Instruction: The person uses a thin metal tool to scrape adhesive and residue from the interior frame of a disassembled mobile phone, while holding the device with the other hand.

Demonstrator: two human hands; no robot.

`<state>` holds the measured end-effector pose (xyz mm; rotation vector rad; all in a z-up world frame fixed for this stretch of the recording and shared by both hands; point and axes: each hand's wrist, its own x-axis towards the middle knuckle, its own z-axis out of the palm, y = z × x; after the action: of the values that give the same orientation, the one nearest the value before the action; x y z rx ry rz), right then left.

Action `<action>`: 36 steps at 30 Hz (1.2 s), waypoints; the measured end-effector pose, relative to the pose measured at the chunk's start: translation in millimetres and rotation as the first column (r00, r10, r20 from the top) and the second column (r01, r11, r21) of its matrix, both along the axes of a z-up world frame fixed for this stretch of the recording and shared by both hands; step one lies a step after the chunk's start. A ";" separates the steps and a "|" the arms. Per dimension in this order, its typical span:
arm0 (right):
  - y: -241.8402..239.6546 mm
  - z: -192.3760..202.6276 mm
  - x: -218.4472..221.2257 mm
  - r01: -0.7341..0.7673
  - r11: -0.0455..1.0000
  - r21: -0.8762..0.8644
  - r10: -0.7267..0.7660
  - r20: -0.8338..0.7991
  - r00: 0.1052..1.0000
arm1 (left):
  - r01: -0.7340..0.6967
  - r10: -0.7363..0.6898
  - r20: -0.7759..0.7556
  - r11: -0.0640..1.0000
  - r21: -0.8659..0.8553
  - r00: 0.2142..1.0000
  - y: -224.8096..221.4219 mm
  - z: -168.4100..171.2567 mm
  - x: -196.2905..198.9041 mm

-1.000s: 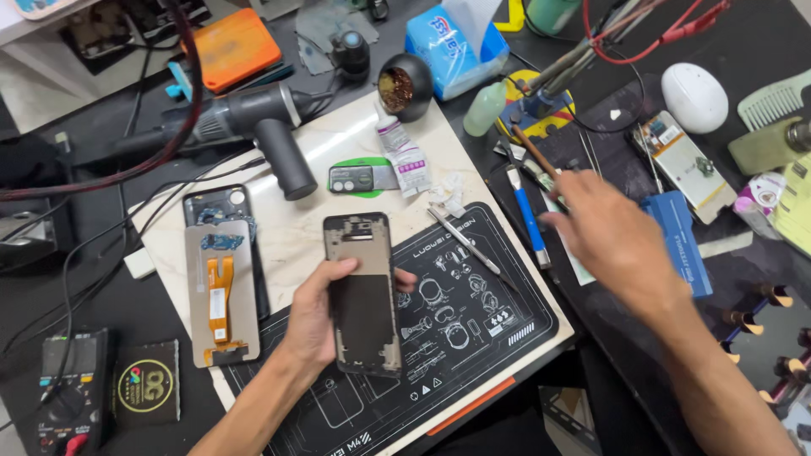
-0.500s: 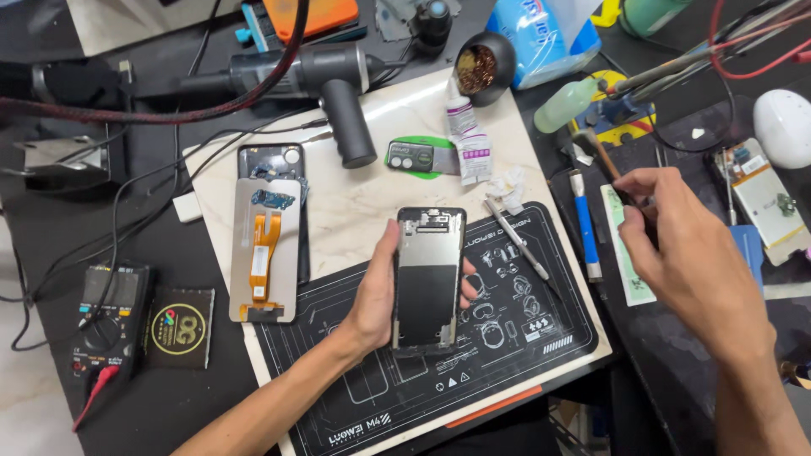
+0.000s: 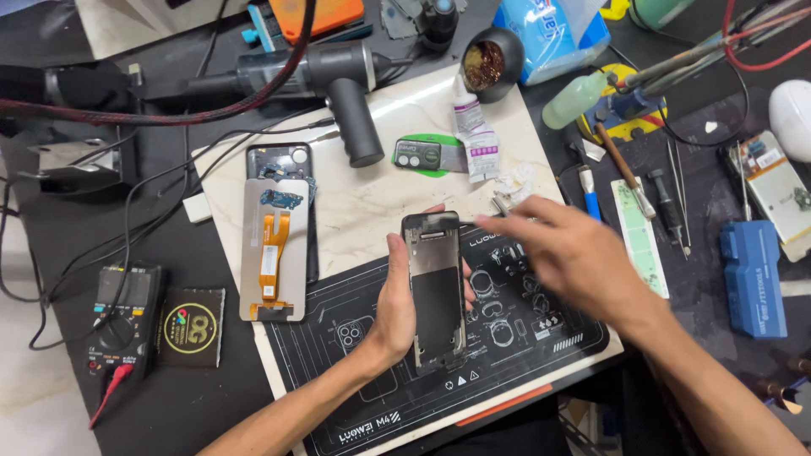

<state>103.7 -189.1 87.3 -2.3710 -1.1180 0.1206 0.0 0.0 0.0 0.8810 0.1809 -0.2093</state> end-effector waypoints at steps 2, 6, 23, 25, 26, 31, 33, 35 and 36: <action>-7.1 7.7 3.8 0.132 0.983 -0.126 -0.147 -0.122 0.982 | 0.038 -0.038 -0.016 0.999 0.010 0.999 -1.9 -2.1 -0.1; -11.3 11.6 -3.2 0.066 0.997 -0.051 -0.063 0.060 0.996 | 0.050 -0.049 -0.004 0.997 0.055 0.999 -3.1 -2.4 1.2; -15.9 -8.1 13.5 0.018 1.000 0.002 -0.018 -0.061 0.998 | -0.047 0.046 0.036 0.999 0.018 0.998 -2.2 3.4 0.1; -17.8 -6.8 16.1 0.010 0.999 -0.032 -0.014 -0.149 0.989 | -0.077 0.077 0.033 0.997 0.015 0.997 -0.9 3.7 -0.8; -21.5 -5.1 16.6 0.003 0.999 -0.049 -0.012 -0.192 0.981 | -0.090 0.090 0.031 0.996 0.009 0.995 -2.0 3.9 -0.8; -31.8 -7.3 14.7 -0.202 0.966 -0.164 0.153 -0.271 0.950 | -0.202 0.199 0.057 0.978 0.045 0.978 0.3 4.6 2.5; -26.3 -9.4 12.6 -0.169 0.981 -0.093 0.142 -0.245 0.959 | -0.217 0.212 0.056 0.971 0.099 0.976 1.9 5.9 3.3; -17.5 -11.1 8.4 -0.017 0.999 -0.036 0.008 -0.238 0.971 | -0.213 0.209 0.072 0.975 0.054 0.975 3.5 8.3 3.4; -12.7 -12.0 5.8 0.004 1.000 -0.016 -0.008 -0.213 0.977 | -0.212 0.209 0.080 0.977 0.031 0.975 4.6 9.8 4.4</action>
<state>109.5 -201.8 75.4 -2.3102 -1.0103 0.3735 4.4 4.6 9.8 0.9009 0.2059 0.0261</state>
